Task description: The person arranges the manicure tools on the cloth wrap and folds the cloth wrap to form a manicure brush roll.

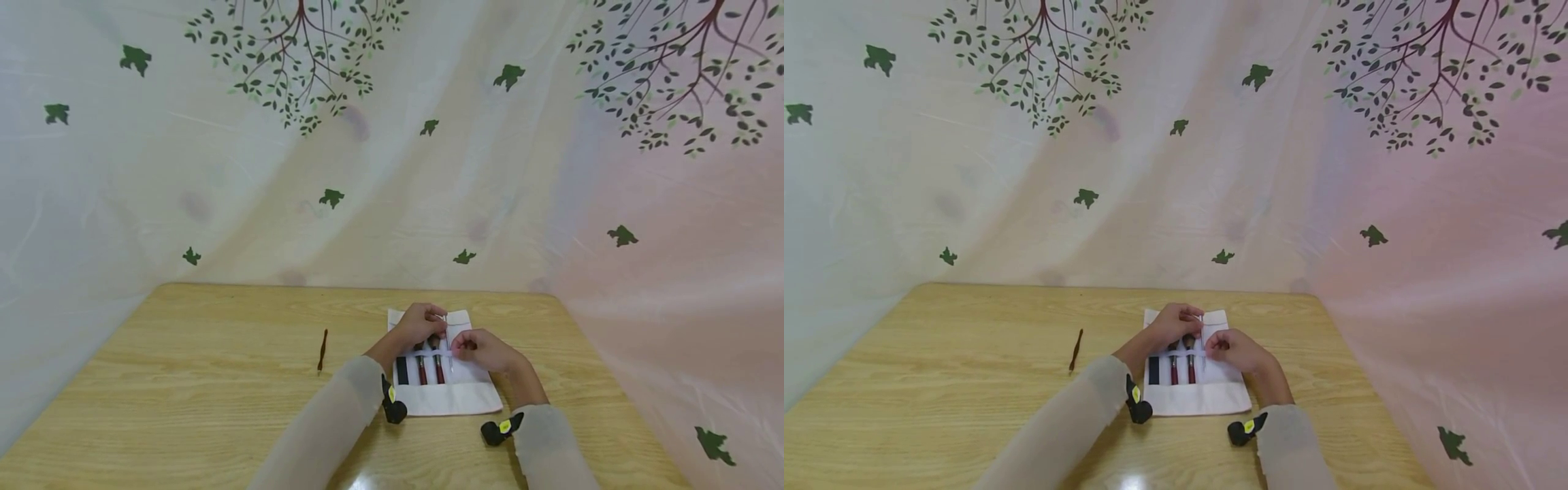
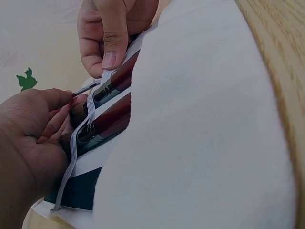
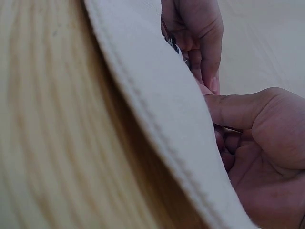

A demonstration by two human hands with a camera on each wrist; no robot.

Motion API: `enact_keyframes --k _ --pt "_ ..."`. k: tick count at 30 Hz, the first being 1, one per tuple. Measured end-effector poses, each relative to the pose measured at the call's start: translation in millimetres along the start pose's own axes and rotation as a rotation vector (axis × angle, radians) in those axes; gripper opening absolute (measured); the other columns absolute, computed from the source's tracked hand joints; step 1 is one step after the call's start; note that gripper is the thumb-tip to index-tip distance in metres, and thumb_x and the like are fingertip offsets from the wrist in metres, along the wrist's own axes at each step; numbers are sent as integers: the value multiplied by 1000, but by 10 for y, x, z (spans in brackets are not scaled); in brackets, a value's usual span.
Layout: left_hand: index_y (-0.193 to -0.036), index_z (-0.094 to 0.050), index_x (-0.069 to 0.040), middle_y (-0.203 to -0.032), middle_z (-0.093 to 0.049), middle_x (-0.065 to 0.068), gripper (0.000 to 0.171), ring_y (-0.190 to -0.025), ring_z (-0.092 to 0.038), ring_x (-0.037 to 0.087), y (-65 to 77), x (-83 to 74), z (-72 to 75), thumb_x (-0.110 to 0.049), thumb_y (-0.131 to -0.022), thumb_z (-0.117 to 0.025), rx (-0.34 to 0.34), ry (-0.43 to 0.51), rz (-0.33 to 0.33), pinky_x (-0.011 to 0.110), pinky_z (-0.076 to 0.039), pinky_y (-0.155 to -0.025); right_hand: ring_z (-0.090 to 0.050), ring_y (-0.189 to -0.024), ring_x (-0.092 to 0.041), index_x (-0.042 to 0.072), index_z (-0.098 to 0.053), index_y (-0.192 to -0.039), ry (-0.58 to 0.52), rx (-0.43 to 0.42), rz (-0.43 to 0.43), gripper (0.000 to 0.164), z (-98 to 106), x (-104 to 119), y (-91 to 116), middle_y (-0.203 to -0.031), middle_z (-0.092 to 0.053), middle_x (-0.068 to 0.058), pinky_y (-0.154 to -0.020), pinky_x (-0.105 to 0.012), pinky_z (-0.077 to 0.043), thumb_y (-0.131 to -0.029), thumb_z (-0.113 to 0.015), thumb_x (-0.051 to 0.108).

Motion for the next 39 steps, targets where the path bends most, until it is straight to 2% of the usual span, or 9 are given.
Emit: enact_keyframes --k 11,17,24,33,36,39 --pt "-112 -72 1 -86 -71 6 16 -74 -68 12 3 -3 5 -8 -99 -67 -21 19 -4 24 -55 -68 -52 -88 -21 2 -67 -101 9 -5 0 8 3 4 9 -91 -59 -3 -76 -27 -44 -102 -59 3" --pt "-104 -76 1 -81 -72 6 12 -69 -65 11 13 -12 -1 -7 -98 -68 -29 4 1 22 -52 -62 -52 -88 -20 0 -65 -102 -9 0 12 7 -4 26 21 -93 -59 -4 -77 -26 -44 -103 -58 3" --pt "-100 -79 -6 -76 -72 2 9 -65 -62 10 22 -30 -9 -9 -96 -71 -2 -112 12 22 -48 -57 -52 -88 -17 -2 -64 -103 -21 7 43 9 -11 65 36 -92 -57 -4 -77 -25 -43 -103 -59 4" --pt "-105 -80 -8 -82 -73 -3 15 -71 -61 7 35 -201 8 -15 -98 -69 72 -352 -84 23 -48 -69 -52 -89 -20 1 -64 -103 -3 -4 11 7 4 44 23 -92 -57 -4 -77 -26 -43 -103 -58 4" --pt "-105 -81 -10 -84 -73 -5 15 -72 -60 7 33 -213 6 -16 -98 -69 95 -389 -99 23 -48 -71 -51 -90 -21 1 -64 -104 -3 -4 4 7 5 31 19 -93 -57 -4 -77 -26 -43 -103 -58 4" --pt "-104 -81 -9 -86 -74 -4 13 -72 -61 6 35 -213 -4 -15 -97 -71 120 -387 -104 22 -48 -70 -52 -88 -20 0 -64 -103 -16 -7 5 7 7 30 20 -92 -57 -4 -76 -25 -43 -103 -58 4"
Point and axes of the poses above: each hand's wrist, its own y-axis away from the middle knuckle, its own z-axis out of the back of the hand, x = y × z, the point moved 9 cm from there along -y, towards the middle knuckle
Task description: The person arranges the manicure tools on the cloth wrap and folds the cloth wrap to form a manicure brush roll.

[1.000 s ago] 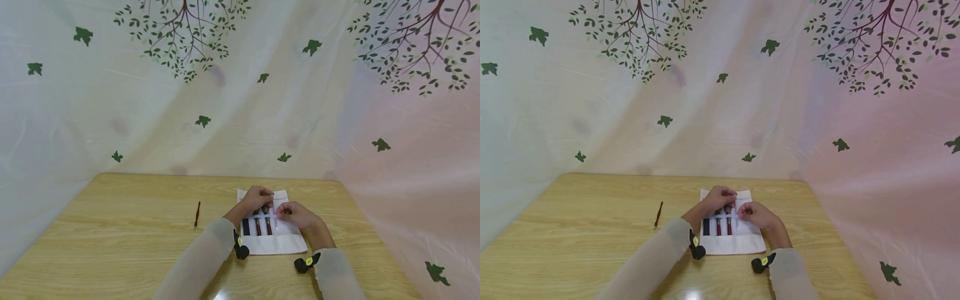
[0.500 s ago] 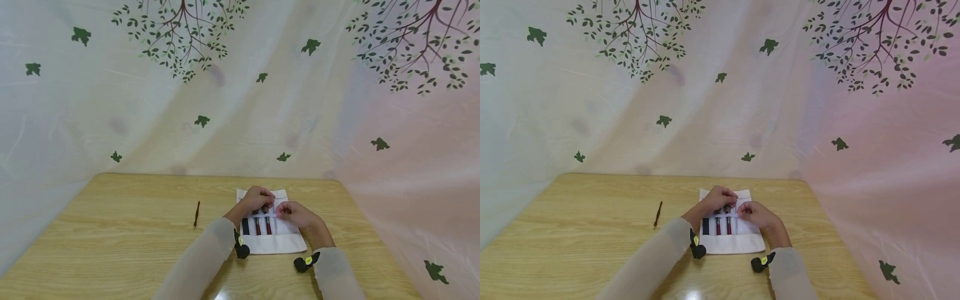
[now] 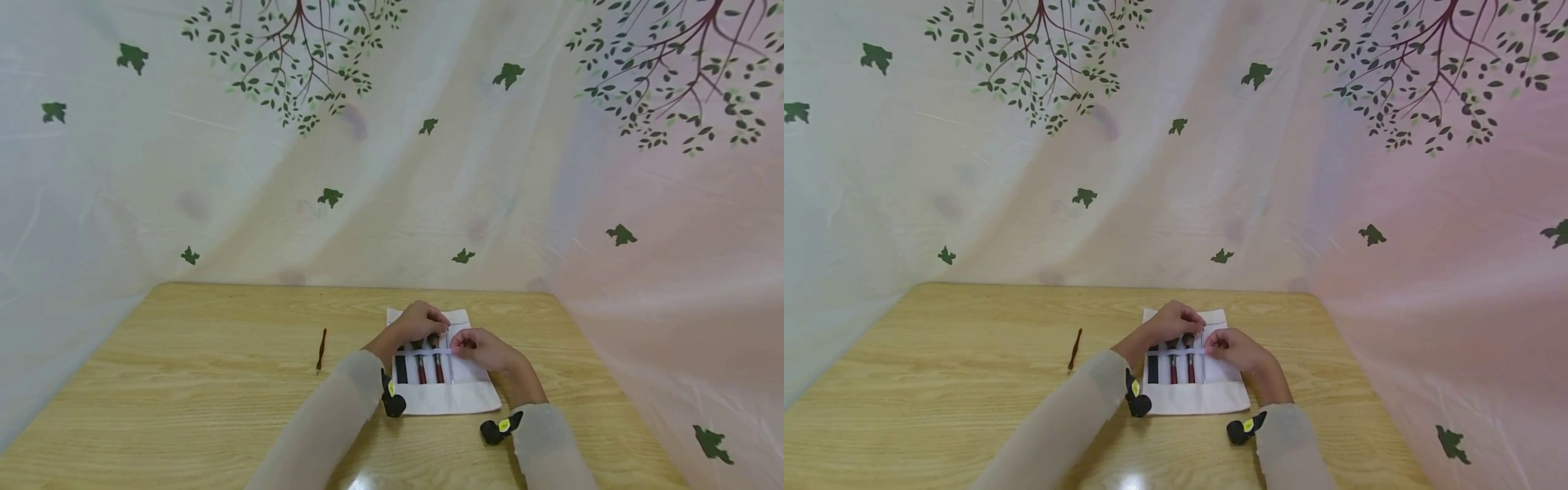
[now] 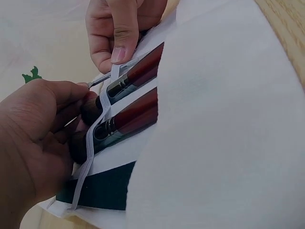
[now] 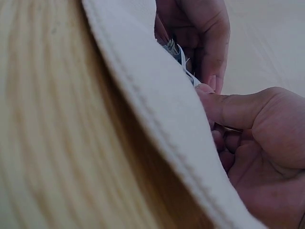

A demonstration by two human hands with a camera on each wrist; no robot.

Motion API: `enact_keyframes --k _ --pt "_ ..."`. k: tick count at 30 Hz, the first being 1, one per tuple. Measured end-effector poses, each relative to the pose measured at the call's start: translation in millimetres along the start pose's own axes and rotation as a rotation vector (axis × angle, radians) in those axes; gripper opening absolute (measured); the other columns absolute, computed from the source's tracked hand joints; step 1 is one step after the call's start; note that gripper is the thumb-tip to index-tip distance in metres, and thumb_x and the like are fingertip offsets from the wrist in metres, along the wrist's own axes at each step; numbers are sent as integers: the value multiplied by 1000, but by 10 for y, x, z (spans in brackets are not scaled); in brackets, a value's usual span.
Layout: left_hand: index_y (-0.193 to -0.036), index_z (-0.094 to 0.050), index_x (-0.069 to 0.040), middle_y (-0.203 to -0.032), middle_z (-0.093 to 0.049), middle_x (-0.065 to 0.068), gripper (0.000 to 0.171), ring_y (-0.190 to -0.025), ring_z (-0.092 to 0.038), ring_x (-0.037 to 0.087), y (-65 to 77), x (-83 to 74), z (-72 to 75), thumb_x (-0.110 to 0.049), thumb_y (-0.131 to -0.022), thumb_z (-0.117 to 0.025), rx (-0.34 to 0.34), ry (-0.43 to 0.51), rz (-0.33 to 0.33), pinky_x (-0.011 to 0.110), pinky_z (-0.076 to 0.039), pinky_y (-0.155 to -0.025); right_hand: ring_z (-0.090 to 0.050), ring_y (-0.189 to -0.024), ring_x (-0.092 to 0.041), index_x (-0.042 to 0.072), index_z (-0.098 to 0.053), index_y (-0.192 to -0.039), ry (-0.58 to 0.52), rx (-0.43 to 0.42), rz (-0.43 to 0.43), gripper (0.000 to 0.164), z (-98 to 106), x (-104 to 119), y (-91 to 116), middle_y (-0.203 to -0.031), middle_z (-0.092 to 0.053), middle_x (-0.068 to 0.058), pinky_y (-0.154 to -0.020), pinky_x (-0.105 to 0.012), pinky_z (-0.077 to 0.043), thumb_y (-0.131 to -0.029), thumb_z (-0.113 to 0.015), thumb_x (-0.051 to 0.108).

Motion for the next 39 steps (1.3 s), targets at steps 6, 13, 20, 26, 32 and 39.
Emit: enact_keyframes --k 6,13,20,26,32,39 --pt "-105 -81 -10 -99 -77 -2 14 -77 -60 4 24 -41 -2 -14 -97 -72 36 -27 -46 21 -48 -71 -51 -86 -18 -2 -65 -101 -28 -5 -2 8 -11 -1 3 -91 -58 -4 -75 -25 -43 -102 -60 5" --pt "-102 -83 -12 -96 -78 -4 11 -74 -59 3 34 -63 -29 -14 -95 -74 81 -107 -95 20 -47 -67 -52 -85 -16 -2 -65 -102 -28 -10 -6 9 3 0 4 -91 -59 -4 -75 -25 -44 -102 -60 6" --pt "-99 -83 -14 -92 -76 -7 10 -71 -58 2 10 -42 -68 -16 -95 -75 102 -139 -118 19 -47 -64 -51 -84 -18 -3 -65 -102 -28 -9 15 9 7 17 5 -92 -60 -6 -74 -24 -43 -102 -60 4" --pt "-101 -83 -14 -94 -77 -7 11 -74 -59 4 17 -2 -35 -19 -96 -74 51 -98 -86 22 -48 -66 -51 -85 -19 -4 -65 -102 -46 -7 17 9 -4 72 29 -93 -60 -8 -74 -24 -43 -102 -60 3" --pt "-106 -81 -9 -100 -76 -2 17 -85 -62 7 67 -73 194 -20 -99 -70 -69 -82 -87 25 -52 -76 -51 -86 -20 -3 -65 -102 -29 -20 4 8 7 72 25 -93 -60 -7 -75 -25 -43 -102 -60 4" --pt "-110 -78 -1 -102 -77 4 20 -89 -66 10 194 -123 549 -15 -100 -67 -123 -110 -156 26 -54 -79 -52 -87 -20 0 -67 -101 -11 -43 -27 7 20 26 19 -92 -61 -6 -76 -28 -44 -101 -62 3"
Point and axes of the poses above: each hand's wrist, its own y-axis away from the middle knuckle, its own z-axis out of the back of the hand, x = y × z, the point moved 9 cm from there along -y, towards the middle knuckle
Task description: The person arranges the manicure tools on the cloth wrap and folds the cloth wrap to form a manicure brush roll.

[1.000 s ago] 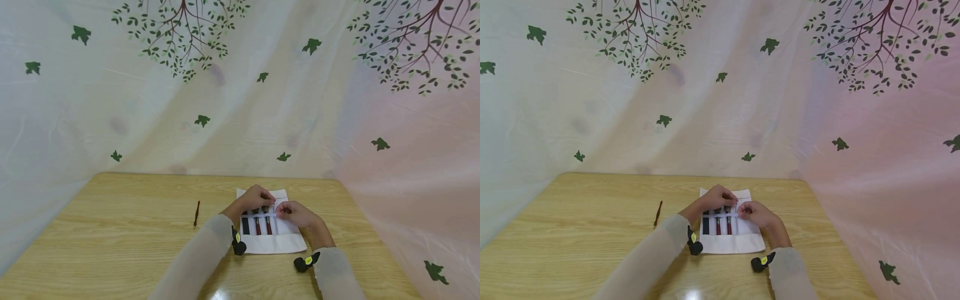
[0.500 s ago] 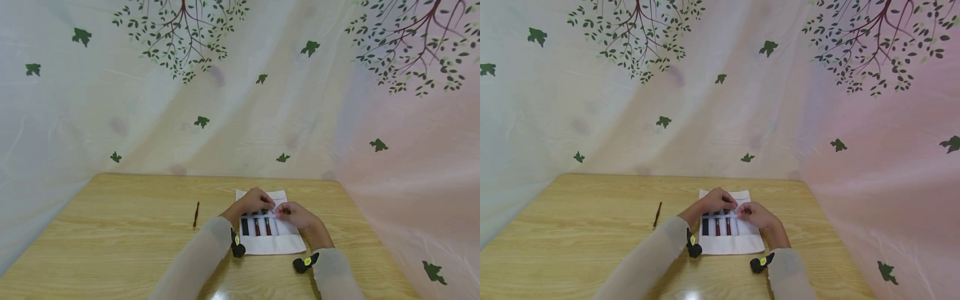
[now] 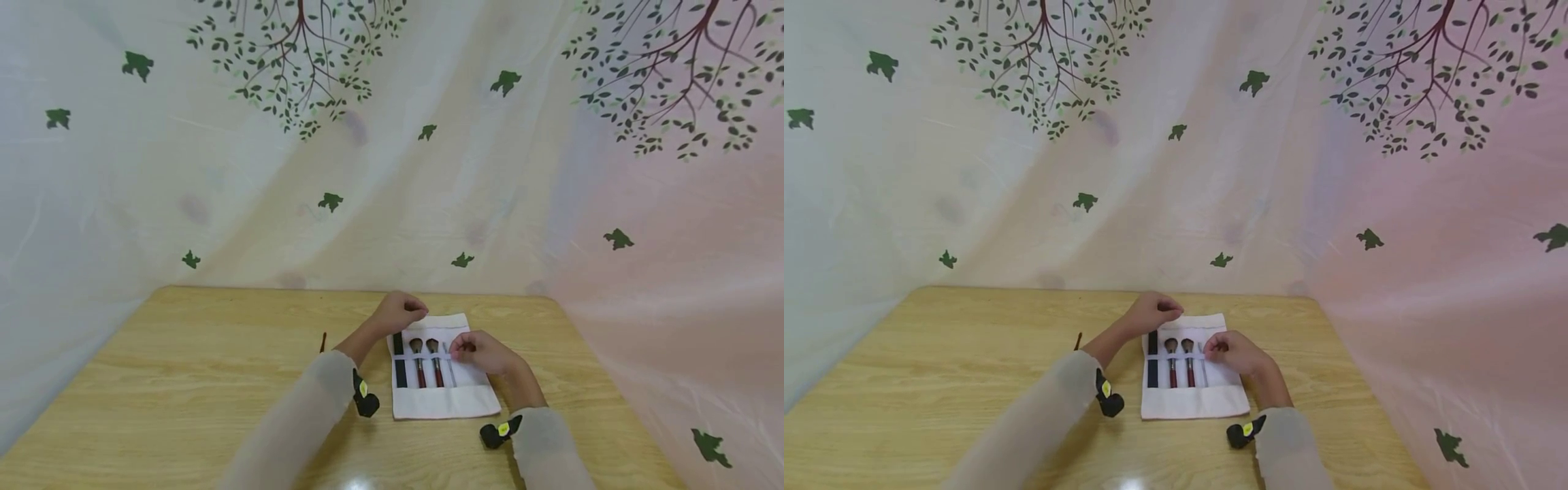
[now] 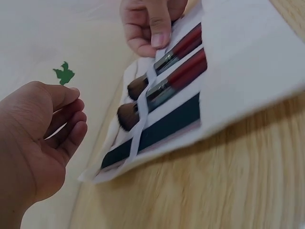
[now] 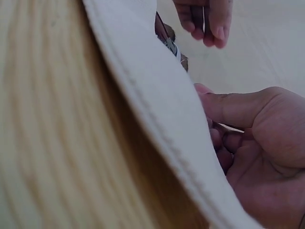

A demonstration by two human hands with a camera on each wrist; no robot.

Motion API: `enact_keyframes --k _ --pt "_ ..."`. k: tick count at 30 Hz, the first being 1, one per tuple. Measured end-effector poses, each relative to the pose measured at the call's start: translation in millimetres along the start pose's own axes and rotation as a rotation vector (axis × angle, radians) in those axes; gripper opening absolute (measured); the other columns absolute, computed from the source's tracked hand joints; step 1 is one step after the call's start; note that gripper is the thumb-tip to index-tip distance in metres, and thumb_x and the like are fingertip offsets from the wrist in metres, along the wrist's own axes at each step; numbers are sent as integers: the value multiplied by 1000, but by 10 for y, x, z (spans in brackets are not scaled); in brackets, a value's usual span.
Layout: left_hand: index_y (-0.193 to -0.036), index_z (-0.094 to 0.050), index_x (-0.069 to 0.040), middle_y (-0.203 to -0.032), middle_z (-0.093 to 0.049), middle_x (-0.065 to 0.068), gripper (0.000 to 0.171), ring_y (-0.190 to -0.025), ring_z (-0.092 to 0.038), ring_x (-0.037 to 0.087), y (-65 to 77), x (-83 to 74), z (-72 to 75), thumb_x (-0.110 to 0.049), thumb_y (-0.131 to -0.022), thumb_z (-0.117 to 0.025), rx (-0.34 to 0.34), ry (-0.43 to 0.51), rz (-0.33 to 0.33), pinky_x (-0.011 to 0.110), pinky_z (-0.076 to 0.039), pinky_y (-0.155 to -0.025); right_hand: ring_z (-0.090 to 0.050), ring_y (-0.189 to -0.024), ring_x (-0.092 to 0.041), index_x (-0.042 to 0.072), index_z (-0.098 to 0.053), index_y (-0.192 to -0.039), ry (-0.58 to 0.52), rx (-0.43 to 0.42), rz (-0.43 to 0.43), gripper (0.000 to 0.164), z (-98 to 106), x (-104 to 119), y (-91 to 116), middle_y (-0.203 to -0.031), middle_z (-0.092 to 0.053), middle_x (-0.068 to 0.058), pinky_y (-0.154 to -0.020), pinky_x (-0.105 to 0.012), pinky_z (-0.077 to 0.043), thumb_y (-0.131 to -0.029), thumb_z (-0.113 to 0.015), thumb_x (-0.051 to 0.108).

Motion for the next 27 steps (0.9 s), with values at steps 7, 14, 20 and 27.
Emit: enact_keyframes --k 7,14,20,27 --pt "-107 -78 0 -98 -76 5 19 -87 -66 13 224 94 334 -13 -100 -67 -20 -93 -19 29 -55 -78 -56 -94 -20 7 -71 -106 47 -81 -57 10 136 -24 72 -102 -66 -4 -81 -33 -48 -102 -63 11" --pt "-103 -78 0 -97 -76 8 16 -90 -69 19 469 234 623 -10 -98 -67 -56 -182 -46 36 -56 -84 -59 -94 -21 9 -72 -107 162 -148 -60 10 349 -42 161 -101 -68 -2 -83 -37 -53 -102 -65 11" --pt "-107 -77 -1 -100 -76 6 18 -93 -69 20 663 387 815 -13 -99 -67 -55 -204 13 40 -56 -85 -60 -93 -19 13 -77 -106 238 -168 -101 11 445 -127 224 -101 -71 2 -89 -41 -53 -98 -71 12" --pt "-106 -77 0 -98 -76 6 18 -90 -69 20 891 518 1007 -12 -100 -66 -60 -222 27 40 -57 -81 -60 -88 -18 14 -79 -102 219 -171 -104 10 425 -149 209 -99 -72 2 -81 -36 -52 -92 -78 14"
Point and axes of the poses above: each hand's wrist, its own y-axis away from the middle knuckle, its own z-axis out of the back of the hand, x = y × z, the point moved 9 cm from there along -y, towards the middle knuckle
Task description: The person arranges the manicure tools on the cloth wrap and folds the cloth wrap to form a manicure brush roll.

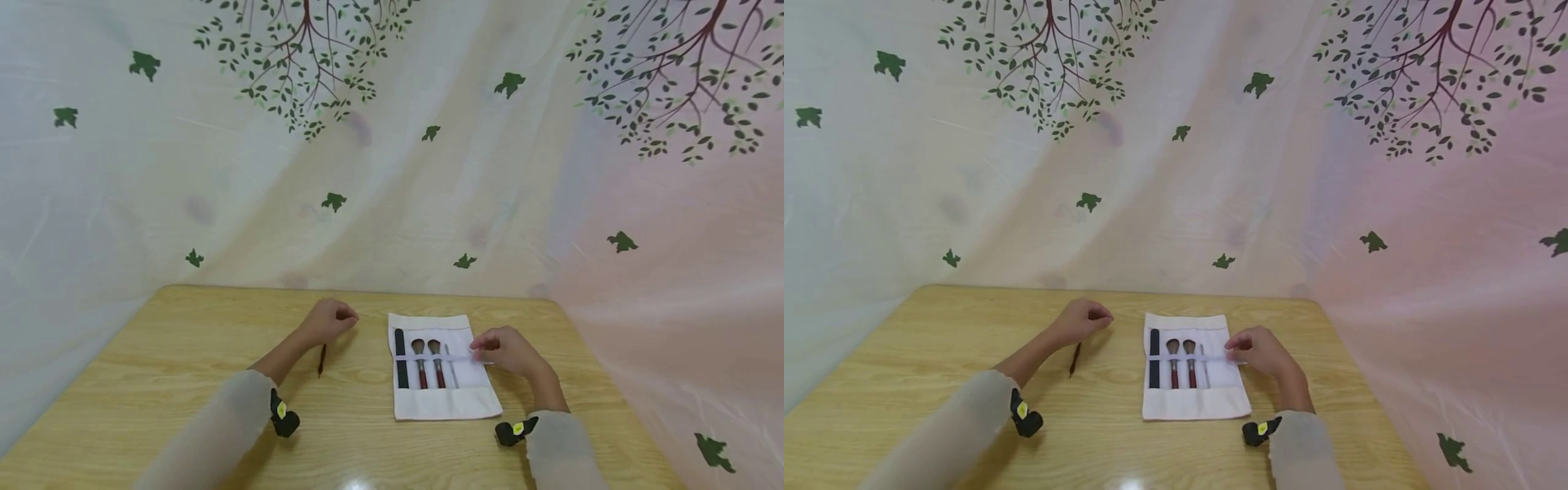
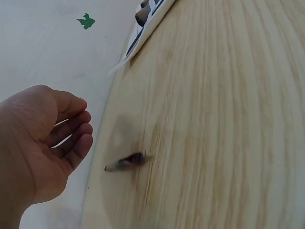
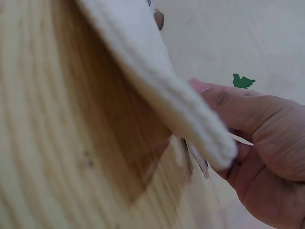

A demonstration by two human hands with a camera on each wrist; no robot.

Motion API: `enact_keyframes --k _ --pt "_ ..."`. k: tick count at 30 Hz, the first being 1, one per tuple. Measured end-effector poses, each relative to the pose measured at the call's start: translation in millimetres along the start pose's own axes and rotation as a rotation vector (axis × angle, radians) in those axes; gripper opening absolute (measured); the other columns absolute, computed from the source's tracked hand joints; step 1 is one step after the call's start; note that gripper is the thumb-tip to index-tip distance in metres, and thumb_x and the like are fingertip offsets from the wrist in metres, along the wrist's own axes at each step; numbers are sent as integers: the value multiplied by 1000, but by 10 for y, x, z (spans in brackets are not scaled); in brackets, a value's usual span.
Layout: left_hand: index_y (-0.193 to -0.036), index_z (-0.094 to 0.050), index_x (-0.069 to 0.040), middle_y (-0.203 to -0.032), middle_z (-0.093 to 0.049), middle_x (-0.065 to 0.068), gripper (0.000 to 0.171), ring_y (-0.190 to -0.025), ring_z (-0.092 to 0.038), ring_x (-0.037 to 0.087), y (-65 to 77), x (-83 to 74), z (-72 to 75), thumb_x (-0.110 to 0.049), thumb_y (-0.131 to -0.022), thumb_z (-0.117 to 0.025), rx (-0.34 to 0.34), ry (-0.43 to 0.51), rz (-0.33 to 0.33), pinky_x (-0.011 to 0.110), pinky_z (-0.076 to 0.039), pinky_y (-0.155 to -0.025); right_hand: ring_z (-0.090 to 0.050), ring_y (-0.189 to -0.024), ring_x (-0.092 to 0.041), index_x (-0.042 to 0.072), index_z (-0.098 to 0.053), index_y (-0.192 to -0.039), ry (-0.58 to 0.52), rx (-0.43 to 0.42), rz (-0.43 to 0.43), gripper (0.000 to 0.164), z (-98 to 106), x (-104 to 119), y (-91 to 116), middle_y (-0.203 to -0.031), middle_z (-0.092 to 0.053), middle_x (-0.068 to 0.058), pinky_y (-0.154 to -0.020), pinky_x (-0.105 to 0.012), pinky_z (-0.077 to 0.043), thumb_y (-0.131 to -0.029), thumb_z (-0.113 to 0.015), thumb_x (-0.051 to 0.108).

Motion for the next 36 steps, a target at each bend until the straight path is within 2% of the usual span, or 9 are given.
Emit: enact_keyframes --k 5,11,14,20,25,30,36 --pt "-108 -76 2 -100 -75 9 19 -92 -69 24 155 84 129 -12 -100 -65 -23 9 36 43 -57 -82 -61 -86 -18 14 -80 -99 -22 -8 28 10 -36 20 -19 -96 -73 1 -77 -34 -52 -90 -79 9" --pt "-105 -77 1 -95 -74 7 18 -83 -67 18 305 260 231 -11 -100 -66 -69 19 123 38 -57 -74 -60 -86 -18 15 -81 -98 -32 3 51 11 -97 39 -27 -95 -72 2 -76 -32 -52 -89 -80 9" --pt "-102 -78 0 -93 -74 5 16 -83 -67 18 371 309 248 -11 -99 -66 -74 15 149 38 -57 -74 -61 -85 -17 15 -81 -99 -27 7 86 10 -115 73 -33 -94 -72 2 -75 -31 -52 -89 -80 11" --pt "-96 -77 -1 -88 -73 4 11 -80 -65 16 480 376 216 -10 -95 -70 -51 33 244 34 -54 -69 -61 -85 -15 10 -81 -100 -45 33 134 11 -153 123 -33 -94 -71 0 -73 -26 -51 -89 -81 12" --pt "-99 -75 1 -89 -72 5 16 -81 -66 17 537 371 213 -12 -89 -78 -54 33 288 33 -55 -69 -62 -87 -16 8 -81 -100 -51 37 155 11 -162 138 -22 -95 -72 -2 -75 -26 -52 -89 -81 11" --pt "-104 -73 2 -89 -70 5 29 -80 -65 18 551 359 174 -15 -84 -85 -14 68 326 34 -55 -68 -63 -88 -13 9 -82 -98 -41 25 136 9 -161 114 -19 -95 -72 0 -77 -26 -52 -90 -80 12" --pt "-102 -73 0 -87 -69 4 30 -79 -64 16 531 386 150 -14 -81 -88 -7 58 352 32 -55 -69 -59 -85 -17 7 -78 -99 -62 49 111 9 -186 107 -23 -94 -71 -2 -74 -28 -50 -91 -78 10"
Point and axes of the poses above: each hand's wrist, its own y-axis away from the middle knuckle, its own z-axis out of the back of the hand, x = y × z, the point moved 9 cm from there along -y, towards the middle knuckle
